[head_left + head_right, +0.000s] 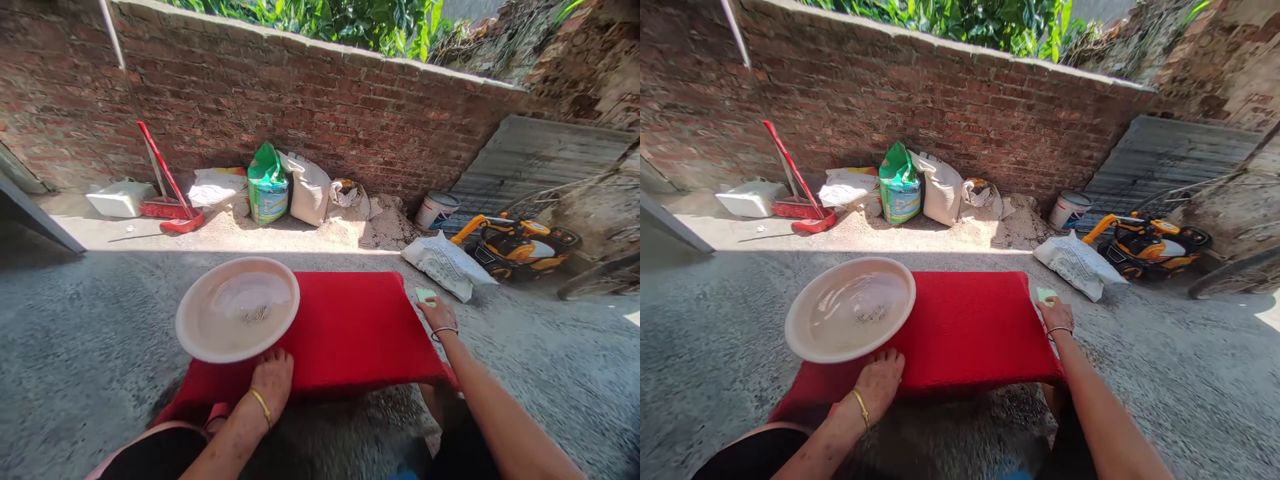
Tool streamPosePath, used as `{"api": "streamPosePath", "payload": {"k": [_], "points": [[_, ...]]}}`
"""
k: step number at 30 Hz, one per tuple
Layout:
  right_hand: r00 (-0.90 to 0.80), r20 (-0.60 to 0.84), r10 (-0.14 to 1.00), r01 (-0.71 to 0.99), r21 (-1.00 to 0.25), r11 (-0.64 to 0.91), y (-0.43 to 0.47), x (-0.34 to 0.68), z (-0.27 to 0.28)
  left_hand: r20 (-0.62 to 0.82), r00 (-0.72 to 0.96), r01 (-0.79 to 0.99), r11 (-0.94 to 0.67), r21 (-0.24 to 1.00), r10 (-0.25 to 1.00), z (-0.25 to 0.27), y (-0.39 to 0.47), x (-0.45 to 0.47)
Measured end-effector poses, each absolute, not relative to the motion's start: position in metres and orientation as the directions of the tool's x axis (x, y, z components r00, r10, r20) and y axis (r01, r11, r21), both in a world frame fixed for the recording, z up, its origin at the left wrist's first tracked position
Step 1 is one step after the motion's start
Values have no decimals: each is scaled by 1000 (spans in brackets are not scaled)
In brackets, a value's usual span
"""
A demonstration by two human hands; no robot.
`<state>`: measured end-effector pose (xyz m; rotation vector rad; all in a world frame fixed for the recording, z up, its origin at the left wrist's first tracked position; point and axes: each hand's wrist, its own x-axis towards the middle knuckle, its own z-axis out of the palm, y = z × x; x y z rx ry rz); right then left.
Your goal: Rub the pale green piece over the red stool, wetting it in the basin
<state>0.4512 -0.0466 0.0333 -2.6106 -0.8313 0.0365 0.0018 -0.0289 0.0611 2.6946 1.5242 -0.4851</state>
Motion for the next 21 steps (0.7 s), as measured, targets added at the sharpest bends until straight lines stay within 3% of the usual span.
{"api": "streamPosePath", "payload": {"k": [9, 14, 17, 21], "points": [[427, 4, 904, 768, -529, -361, 44, 209, 37, -293, 676, 715, -697, 43, 676, 69, -35, -11], [272, 19, 962, 873, -426, -238, 44, 177, 30, -258, 696, 704, -708, 60, 670, 69, -30, -15], [378, 13, 926, 866, -360, -348, 23, 239, 30, -255, 705, 697, -713, 73, 662, 72, -31, -13], [672, 12, 740, 710, -295, -640, -36, 360, 34, -245, 729, 673, -735, 85, 639, 75, -35, -7]]}}
